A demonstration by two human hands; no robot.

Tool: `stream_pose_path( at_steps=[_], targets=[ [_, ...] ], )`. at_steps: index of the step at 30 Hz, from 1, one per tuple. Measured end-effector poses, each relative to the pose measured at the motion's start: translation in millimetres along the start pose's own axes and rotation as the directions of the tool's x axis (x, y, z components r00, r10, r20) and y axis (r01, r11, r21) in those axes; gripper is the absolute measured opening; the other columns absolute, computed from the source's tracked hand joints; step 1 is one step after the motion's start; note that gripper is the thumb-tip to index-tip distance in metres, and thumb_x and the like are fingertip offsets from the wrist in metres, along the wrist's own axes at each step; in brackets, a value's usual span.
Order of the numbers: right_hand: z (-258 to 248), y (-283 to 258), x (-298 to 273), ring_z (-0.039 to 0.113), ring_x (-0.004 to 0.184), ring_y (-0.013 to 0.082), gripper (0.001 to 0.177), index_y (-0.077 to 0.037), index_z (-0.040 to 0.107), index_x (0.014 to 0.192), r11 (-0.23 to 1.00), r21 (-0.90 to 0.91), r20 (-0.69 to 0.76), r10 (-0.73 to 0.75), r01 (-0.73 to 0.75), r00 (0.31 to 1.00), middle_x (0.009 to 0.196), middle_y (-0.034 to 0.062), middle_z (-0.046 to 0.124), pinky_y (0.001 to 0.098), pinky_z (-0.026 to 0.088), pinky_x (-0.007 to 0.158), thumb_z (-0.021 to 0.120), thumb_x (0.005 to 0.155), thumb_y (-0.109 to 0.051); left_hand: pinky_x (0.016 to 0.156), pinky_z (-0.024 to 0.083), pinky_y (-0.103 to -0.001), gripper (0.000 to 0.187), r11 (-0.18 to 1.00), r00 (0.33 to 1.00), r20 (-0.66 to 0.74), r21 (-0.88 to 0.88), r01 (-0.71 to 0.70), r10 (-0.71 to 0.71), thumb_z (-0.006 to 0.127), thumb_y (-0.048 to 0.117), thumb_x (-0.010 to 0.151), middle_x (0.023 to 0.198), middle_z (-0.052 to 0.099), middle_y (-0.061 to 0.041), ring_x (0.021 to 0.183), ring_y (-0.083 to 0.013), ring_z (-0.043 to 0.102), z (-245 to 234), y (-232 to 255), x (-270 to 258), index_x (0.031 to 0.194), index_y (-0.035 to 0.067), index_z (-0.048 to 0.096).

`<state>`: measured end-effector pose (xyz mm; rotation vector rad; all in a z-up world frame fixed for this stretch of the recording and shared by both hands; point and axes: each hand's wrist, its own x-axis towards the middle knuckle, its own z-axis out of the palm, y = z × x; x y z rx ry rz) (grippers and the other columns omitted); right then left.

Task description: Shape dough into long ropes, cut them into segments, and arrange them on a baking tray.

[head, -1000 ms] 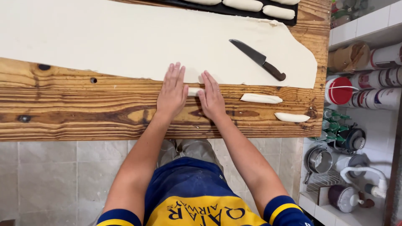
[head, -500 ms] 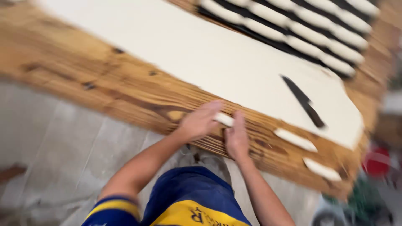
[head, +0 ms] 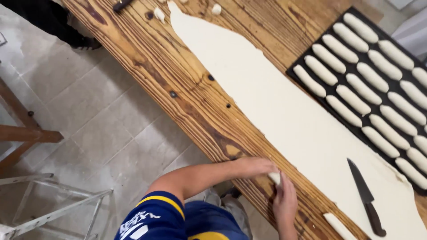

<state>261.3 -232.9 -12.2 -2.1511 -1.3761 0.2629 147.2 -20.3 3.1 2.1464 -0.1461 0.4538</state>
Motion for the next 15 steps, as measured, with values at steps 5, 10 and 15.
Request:
stream_pose_path(
  at_steps=[5,10,15],
  targets=[
    [1,-46,-25,0.035,0.154,0.0318,0.058,0.000,0.037,0.157,0.964,-0.231,0.031,-0.128,0.131,0.991,0.163,0.0152,0.040,0.0423,0.032,0.123,0.039,0.107,-0.030,0.130,0.031,-0.043,0.056,0.921,0.993,0.042,0.372,-0.120,0.112,0.034,0.034,0.113,0.161,0.043,-0.022,0.152,-0.0325,0.041,24,3,-61,0.156,-0.003,0.039],
    [-30,-71,74,0.003,0.158,0.0290,0.065,-0.001,0.003,0.162,0.942,-0.241,0.111,0.265,-0.233,0.958,0.172,0.0157,0.000,0.0411,0.004,0.130,0.015,0.108,-0.034,0.131,0.000,-0.041,0.076,0.829,0.890,0.240,0.512,0.223,-0.387,-0.001,0.055,0.104,0.171,-0.002,-0.015,0.159,-0.0261,0.000,-27,33,50,0.160,0.002,0.001],
    [-22,-51,54,0.020,0.157,0.0392,0.059,0.003,0.023,0.162,0.981,-0.187,-0.038,-0.067,0.058,0.997,0.169,0.0228,0.023,0.0474,0.018,0.128,0.033,0.106,-0.013,0.131,-0.004,-0.039,0.077,0.756,0.872,0.277,0.638,0.146,-0.403,-0.008,0.054,0.104,0.172,-0.003,-0.013,0.159,-0.0240,-0.004,-23,48,40,0.161,0.003,-0.001]
  ],
)
